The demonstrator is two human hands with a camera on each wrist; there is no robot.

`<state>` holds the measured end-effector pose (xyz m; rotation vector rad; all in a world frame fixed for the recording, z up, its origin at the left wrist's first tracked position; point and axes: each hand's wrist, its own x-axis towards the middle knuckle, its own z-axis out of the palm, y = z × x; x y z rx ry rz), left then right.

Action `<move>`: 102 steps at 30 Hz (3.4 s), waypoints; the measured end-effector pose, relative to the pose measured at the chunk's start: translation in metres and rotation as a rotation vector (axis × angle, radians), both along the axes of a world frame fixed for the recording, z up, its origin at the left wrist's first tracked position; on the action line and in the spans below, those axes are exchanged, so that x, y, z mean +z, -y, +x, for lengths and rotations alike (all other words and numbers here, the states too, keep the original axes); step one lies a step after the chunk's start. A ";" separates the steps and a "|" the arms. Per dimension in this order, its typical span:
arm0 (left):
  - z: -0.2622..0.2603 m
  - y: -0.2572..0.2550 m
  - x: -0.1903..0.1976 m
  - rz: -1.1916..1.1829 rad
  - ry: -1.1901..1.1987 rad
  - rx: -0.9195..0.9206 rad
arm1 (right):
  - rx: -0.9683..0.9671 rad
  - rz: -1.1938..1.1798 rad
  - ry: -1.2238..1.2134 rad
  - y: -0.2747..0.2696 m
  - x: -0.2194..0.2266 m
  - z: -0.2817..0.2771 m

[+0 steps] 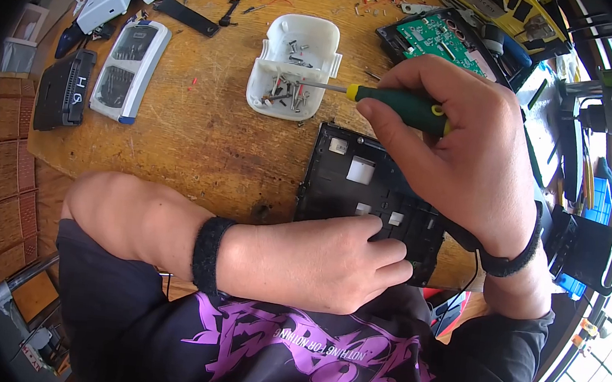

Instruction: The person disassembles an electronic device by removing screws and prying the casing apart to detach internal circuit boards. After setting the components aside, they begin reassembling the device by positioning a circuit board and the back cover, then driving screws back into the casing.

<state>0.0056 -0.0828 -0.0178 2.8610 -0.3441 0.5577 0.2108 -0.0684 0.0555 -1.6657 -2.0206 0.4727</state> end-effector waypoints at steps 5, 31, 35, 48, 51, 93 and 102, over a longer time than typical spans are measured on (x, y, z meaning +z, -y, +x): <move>0.002 0.002 0.001 -0.011 -0.011 -0.007 | 0.075 0.077 0.028 -0.001 0.005 0.003; 0.002 0.002 0.004 -0.027 -0.073 -0.030 | -0.020 -0.017 -0.141 -0.007 0.014 0.008; 0.002 0.004 0.004 -0.041 -0.066 -0.023 | -0.072 -0.056 -0.352 -0.008 0.011 0.011; 0.002 0.004 0.004 -0.047 -0.054 -0.010 | 0.024 0.025 -0.400 -0.021 -0.015 0.007; 0.002 0.004 0.002 -0.051 -0.052 -0.007 | -0.008 -0.046 -0.407 -0.019 -0.009 0.002; -0.004 -0.001 0.000 -0.003 0.019 0.013 | -0.329 0.153 -0.594 0.085 -0.013 0.062; 0.021 0.009 -0.010 -0.070 -0.044 -0.002 | -0.429 0.222 -0.781 0.163 -0.035 0.100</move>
